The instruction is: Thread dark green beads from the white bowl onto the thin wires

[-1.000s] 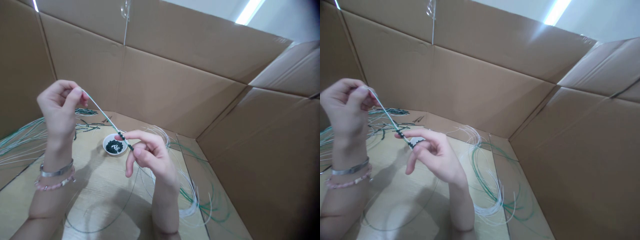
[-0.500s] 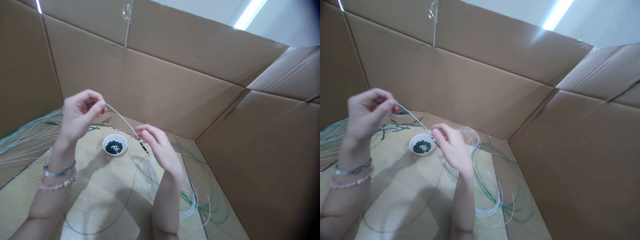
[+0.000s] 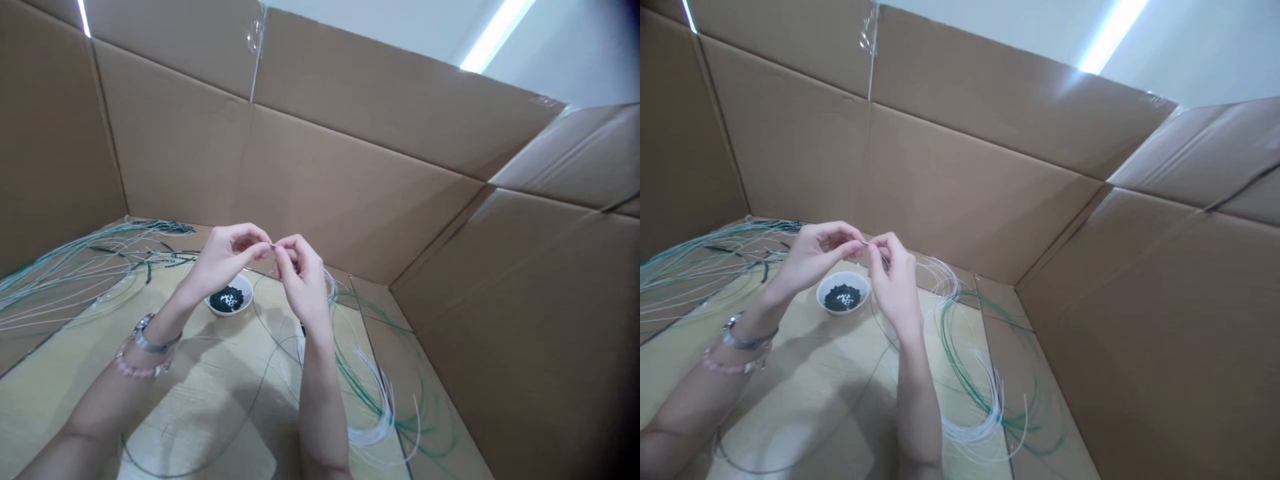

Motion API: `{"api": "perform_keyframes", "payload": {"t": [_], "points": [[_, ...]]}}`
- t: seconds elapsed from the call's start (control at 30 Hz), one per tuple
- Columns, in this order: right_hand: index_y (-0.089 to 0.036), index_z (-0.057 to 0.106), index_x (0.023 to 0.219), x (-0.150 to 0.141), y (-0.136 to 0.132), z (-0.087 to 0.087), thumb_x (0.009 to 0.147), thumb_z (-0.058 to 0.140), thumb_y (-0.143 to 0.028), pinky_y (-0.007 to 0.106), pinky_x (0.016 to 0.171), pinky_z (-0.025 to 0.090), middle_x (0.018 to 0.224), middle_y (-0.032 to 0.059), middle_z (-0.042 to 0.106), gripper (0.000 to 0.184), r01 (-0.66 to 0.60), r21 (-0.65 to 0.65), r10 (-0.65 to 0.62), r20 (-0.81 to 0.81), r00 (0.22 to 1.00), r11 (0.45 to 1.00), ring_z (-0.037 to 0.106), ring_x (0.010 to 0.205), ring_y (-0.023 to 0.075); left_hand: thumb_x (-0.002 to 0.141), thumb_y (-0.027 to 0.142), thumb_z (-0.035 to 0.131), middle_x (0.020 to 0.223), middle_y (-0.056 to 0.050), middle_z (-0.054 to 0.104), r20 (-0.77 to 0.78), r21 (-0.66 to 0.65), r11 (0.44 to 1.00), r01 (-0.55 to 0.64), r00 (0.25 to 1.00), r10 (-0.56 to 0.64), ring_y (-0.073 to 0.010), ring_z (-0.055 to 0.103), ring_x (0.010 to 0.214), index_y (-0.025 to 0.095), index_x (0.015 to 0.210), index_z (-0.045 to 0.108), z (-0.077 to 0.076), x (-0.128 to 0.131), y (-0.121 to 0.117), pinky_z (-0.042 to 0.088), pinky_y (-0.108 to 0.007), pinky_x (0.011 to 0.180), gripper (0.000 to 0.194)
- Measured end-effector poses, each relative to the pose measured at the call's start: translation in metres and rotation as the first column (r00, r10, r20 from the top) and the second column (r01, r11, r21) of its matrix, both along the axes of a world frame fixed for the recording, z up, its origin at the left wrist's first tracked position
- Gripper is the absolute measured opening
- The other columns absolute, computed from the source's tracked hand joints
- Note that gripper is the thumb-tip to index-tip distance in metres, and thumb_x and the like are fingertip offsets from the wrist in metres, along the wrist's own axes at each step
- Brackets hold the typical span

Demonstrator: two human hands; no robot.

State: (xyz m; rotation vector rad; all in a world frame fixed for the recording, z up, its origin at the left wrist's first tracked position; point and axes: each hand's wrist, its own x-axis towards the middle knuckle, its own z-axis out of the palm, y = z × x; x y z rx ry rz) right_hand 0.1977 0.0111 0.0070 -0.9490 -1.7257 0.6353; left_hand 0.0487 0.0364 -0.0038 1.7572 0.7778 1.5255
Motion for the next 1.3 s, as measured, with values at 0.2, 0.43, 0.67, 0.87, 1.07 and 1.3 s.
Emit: {"api": "perform_keyframes", "payload": {"t": [0.2,0.43,0.67,0.87,1.07,1.3], "points": [[-0.020,0.051,0.080,-0.001,-0.002,0.001,0.089,0.050,-0.029,0.020,0.054,0.036,0.060,-0.0056,0.051,0.013,0.055,0.058,-0.055,-0.013,0.998,0.997,0.048,0.055,0.0068,0.076,0.021,0.067,0.071,-0.002,0.068,0.035,-0.014,0.999,-0.037,0.999,0.038,-0.0094,0.063,0.064,0.013,0.078,0.066,0.000,-0.002,-0.001,0.052,-0.017,0.061,0.008],[-0.019,0.055,0.078,-0.001,-0.006,0.002,0.088,0.053,-0.029,0.021,0.058,0.041,0.067,-0.0028,0.059,0.014,0.066,0.077,-0.066,0.009,0.998,0.995,0.055,0.060,0.0084,0.079,0.024,0.065,0.074,-0.002,0.068,-0.073,0.011,0.999,-0.043,0.996,0.043,-0.0100,0.063,0.068,0.014,0.075,0.065,0.004,-0.001,-0.007,0.052,-0.018,0.066,0.011],[-0.019,0.055,0.076,-0.001,-0.004,0.001,0.087,0.053,-0.028,0.019,0.055,0.041,0.063,-0.0043,0.055,0.015,0.120,0.114,-0.121,0.003,0.993,0.986,0.051,0.056,0.0062,0.089,0.038,0.050,0.094,-0.005,0.070,-0.527,-0.037,0.996,-0.078,0.849,0.046,-0.0138,0.065,0.084,0.014,0.096,0.064,0.003,-0.014,0.006,0.050,-0.023,0.077,0.029],[-0.019,0.053,0.077,0.000,-0.003,0.001,0.087,0.053,-0.031,0.017,0.050,0.037,0.057,-0.0062,0.048,0.016,0.126,0.113,-0.124,-0.026,0.992,0.986,0.044,0.052,0.0052,0.081,0.027,0.065,0.084,-0.006,0.067,-0.917,-0.366,0.916,-0.163,0.231,-0.325,-0.0171,0.064,0.077,0.010,0.087,0.065,-0.035,-0.010,0.049,0.053,-0.032,0.071,0.018],[-0.019,0.054,0.078,0.004,-0.008,0.004,0.088,0.053,-0.031,0.017,0.051,0.037,0.056,-0.0062,0.049,0.015,0.135,0.124,-0.132,-0.034,0.991,0.983,0.046,0.052,0.0053,0.088,0.032,0.057,0.111,-0.009,0.060,-0.905,-0.399,0.875,-0.274,-0.036,-0.423,-0.0206,0.061,0.097,0.013,0.112,0.058,-0.073,0.021,0.066,0.053,-0.040,0.082,0.030],[-0.020,0.055,0.079,0.006,-0.014,0.006,0.088,0.053,-0.030,0.017,0.050,0.036,0.056,-0.0062,0.051,0.014,0.126,0.128,-0.121,-0.049,0.991,0.984,0.046,0.051,0.0050,0.088,0.031,0.057,0.116,-0.010,0.059,-0.929,-0.326,0.901,-0.285,-0.078,-0.361,-0.0220,0.059,0.102,0.014,0.115,0.056,-0.086,0.027,0.065,0.052,-0.042,0.086,0.032]]}}
